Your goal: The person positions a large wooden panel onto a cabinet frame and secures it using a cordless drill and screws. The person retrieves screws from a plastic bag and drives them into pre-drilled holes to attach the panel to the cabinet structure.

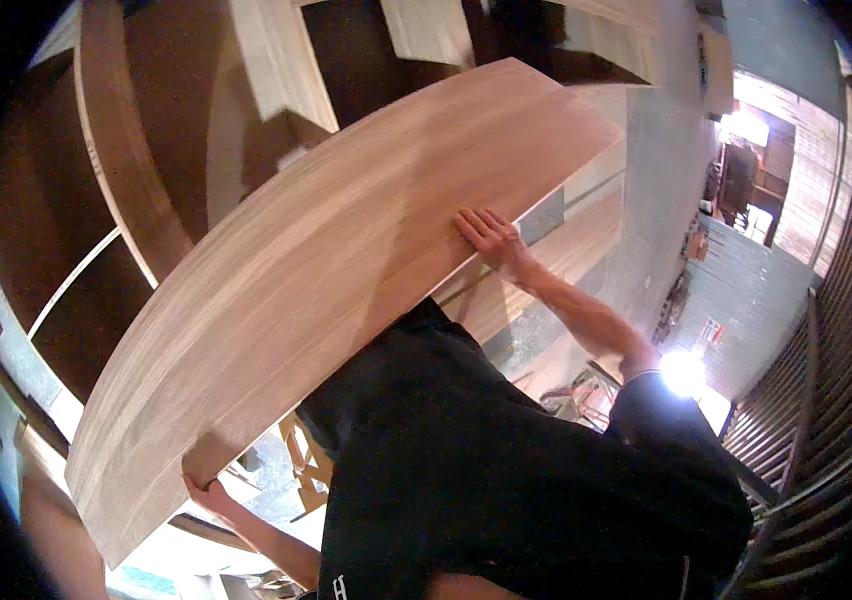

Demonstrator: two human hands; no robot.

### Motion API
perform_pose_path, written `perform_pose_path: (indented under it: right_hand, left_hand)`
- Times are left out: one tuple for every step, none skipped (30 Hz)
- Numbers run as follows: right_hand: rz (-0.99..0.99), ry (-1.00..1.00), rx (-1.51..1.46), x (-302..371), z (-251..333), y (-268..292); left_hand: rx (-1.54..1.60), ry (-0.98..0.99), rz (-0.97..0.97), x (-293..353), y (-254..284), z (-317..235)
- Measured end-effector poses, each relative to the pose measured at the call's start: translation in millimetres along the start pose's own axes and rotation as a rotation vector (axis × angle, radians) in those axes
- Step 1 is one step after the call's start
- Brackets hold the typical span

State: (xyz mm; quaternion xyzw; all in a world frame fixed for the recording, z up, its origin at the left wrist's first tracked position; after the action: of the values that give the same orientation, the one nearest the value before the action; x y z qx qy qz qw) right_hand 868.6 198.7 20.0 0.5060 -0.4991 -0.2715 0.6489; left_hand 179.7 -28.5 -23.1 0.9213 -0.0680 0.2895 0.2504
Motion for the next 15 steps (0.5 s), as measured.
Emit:
perform_pose_path:
  right_hand:
    - [-0.009, -0.012, -0.019, -4.3, 3.8, 1.9]
    - [-0.018, -0.024, -0.038, -5.8, 4.7, 3.6]
    - [-0.045, -0.017, -0.007, -4.2, 3.2, 2.3]
    - [-0.043, -0.015, 0.004, -3.5, 2.1, 2.7]
    - [-0.041, -0.011, 0.014, -2.0, -0.1, 3.6]
    - [-0.04, -0.008, 0.023, -1.6, 0.9, 4.7]
    - [-0.056, -0.012, 0.009, -2.5, 2.9, 5.1]
    - [-0.071, -0.016, -0.005, -3.6, 4.5, 5.8]
    - [-0.087, -0.027, 0.0, -3.8, 0.2, 12.1]
    - [-0.055, -0.015, -0.008, -6.4, -5.0, 21.8]
    - [-0.029, 0.003, -0.028, -14.9, -7.0, 26.5]
    - [-0.004, 0.016, -0.051, -19.6, -11.3, 27.6]
    - [-0.023, 0.061, -0.038, -29.4, -16.3, 30.6]
    - [-0.026, 0.09, -0.024, -38.3, -24.0, 37.2]
    - [-0.03, 0.131, -0.018, -55.1, -25.6, 51.3]
  left_hand:
    - [0.147, 0.059, -0.033, -19.3, 12.5, 6.5]
    - [0.17, 0.073, 0.005, -35.9, 25.5, 14.0]
    - [0.196, 0.088, 0.046, -50.1, 34.1, 22.0]
    - [0.218, 0.096, 0.082, -55.3, 37.7, 24.5]
    - [0.207, 0.063, 0.043, -60.0, 40.9, 29.7]
    - [-0.127, -0.184, 0.155, -56.9, 42.3, 29.1]
    - [-0.465, -0.428, 0.263, -51.5, 44.9, 29.8]
    - [-0.806, -0.669, 0.369, -45.7, 47.8, 30.3]
    - [-0.877, -0.669, 0.409, -36.1, 38.9, 21.8]
    - [-0.517, -0.426, 0.275, -36.9, 28.2, 16.4]
    - [-0.164, -0.185, 0.127, -40.2, 21.9, 9.0]
    - [0.182, 0.057, -0.017, -42.5, 13.9, 2.6]
    - [-0.055, -0.123, 0.07, -37.3, 13.9, -7.4]
    - [-0.119, -0.236, 0.225, -59.0, 14.8, -13.0]
    - [-0.187, -0.353, 0.364, -97.3, 23.6, -24.1]
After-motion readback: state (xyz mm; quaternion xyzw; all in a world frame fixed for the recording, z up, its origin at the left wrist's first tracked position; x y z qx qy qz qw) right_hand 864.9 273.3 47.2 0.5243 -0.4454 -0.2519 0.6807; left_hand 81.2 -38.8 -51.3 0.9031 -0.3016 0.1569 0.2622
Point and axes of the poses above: each hand's wrist, its own x-axis away from the middle knuckle, its own y-axis out of the back of the hand, z = x × y, the point moved 1 cm from there along -x, towards the middle knuckle, and after that the axes turned 8 degrees about -y, right-handed, at the moved point
